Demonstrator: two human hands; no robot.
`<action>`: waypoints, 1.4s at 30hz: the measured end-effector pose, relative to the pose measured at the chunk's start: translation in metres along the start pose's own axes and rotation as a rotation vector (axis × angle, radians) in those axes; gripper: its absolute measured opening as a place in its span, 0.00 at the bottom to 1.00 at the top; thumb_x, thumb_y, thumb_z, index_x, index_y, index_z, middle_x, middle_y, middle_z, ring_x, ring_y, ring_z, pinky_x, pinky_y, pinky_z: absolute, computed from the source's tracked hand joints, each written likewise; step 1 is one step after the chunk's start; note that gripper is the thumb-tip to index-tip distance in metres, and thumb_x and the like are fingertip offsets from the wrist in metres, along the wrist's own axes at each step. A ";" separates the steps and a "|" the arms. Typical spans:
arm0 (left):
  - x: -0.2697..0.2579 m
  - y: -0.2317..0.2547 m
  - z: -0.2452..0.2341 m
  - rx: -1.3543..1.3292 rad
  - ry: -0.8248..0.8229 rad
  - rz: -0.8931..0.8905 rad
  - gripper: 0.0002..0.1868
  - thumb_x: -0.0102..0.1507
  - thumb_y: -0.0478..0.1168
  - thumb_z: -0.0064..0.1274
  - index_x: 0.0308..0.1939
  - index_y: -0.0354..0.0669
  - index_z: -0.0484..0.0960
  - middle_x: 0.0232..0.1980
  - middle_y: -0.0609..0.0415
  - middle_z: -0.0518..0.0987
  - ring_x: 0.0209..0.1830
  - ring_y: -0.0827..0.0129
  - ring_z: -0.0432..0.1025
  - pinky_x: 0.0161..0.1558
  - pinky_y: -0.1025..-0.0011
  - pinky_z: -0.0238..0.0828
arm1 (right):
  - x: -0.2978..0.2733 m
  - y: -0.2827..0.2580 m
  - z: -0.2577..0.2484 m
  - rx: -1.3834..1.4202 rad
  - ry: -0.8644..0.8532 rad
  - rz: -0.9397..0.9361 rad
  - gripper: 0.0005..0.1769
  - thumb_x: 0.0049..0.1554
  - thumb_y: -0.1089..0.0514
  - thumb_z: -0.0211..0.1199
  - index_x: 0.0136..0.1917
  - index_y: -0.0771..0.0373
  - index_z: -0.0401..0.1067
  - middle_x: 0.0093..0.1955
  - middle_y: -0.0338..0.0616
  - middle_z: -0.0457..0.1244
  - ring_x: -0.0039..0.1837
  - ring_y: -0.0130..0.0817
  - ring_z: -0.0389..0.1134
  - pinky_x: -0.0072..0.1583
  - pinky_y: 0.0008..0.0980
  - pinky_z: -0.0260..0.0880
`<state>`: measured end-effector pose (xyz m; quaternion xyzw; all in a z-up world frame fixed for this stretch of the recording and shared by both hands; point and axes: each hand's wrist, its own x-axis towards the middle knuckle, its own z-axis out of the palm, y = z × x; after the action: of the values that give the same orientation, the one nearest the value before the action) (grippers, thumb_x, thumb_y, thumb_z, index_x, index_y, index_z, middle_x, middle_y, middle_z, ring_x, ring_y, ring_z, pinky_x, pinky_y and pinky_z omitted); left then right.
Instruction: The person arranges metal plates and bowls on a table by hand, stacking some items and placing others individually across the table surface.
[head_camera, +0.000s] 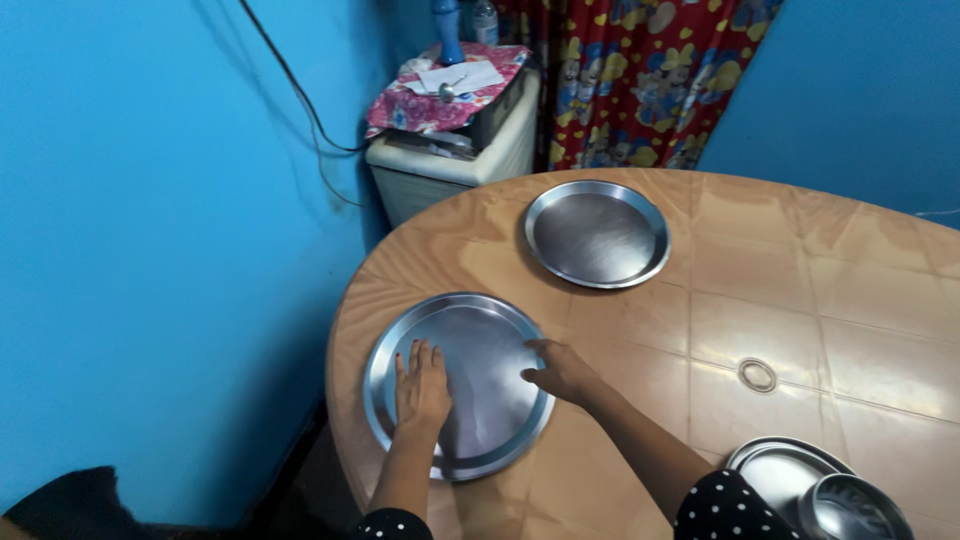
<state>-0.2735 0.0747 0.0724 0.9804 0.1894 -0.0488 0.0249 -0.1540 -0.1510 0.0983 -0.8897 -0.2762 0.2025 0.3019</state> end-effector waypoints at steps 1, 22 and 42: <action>-0.006 -0.005 -0.003 0.000 0.002 -0.006 0.37 0.61 0.40 0.56 0.73 0.41 0.61 0.80 0.48 0.53 0.83 0.61 0.42 0.79 0.53 0.36 | 0.000 0.002 0.007 -0.001 -0.002 -0.006 0.36 0.52 0.51 0.69 0.71 0.61 0.66 0.70 0.55 0.63 0.70 0.50 0.65 0.70 0.41 0.64; -0.015 -0.064 0.048 -0.093 0.005 -0.288 0.40 0.64 0.30 0.46 0.78 0.38 0.49 0.80 0.28 0.36 0.81 0.42 0.43 0.75 0.61 0.53 | 0.005 0.059 0.085 -0.437 -0.168 0.345 0.55 0.53 0.50 0.72 0.82 0.59 0.42 0.75 0.77 0.44 0.75 0.62 0.55 0.72 0.42 0.64; -0.006 -0.080 0.051 -0.885 0.269 -0.577 0.26 0.57 0.29 0.54 0.61 0.45 0.81 0.66 0.44 0.78 0.67 0.50 0.72 0.69 0.60 0.69 | -0.018 0.009 0.038 0.905 0.006 0.475 0.45 0.39 0.50 0.73 0.69 0.57 0.65 0.69 0.52 0.59 0.76 0.49 0.54 0.76 0.65 0.47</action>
<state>-0.3133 0.1433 0.0203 0.7822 0.4548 0.1567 0.3960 -0.1845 -0.1521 0.0679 -0.7085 0.0502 0.3622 0.6036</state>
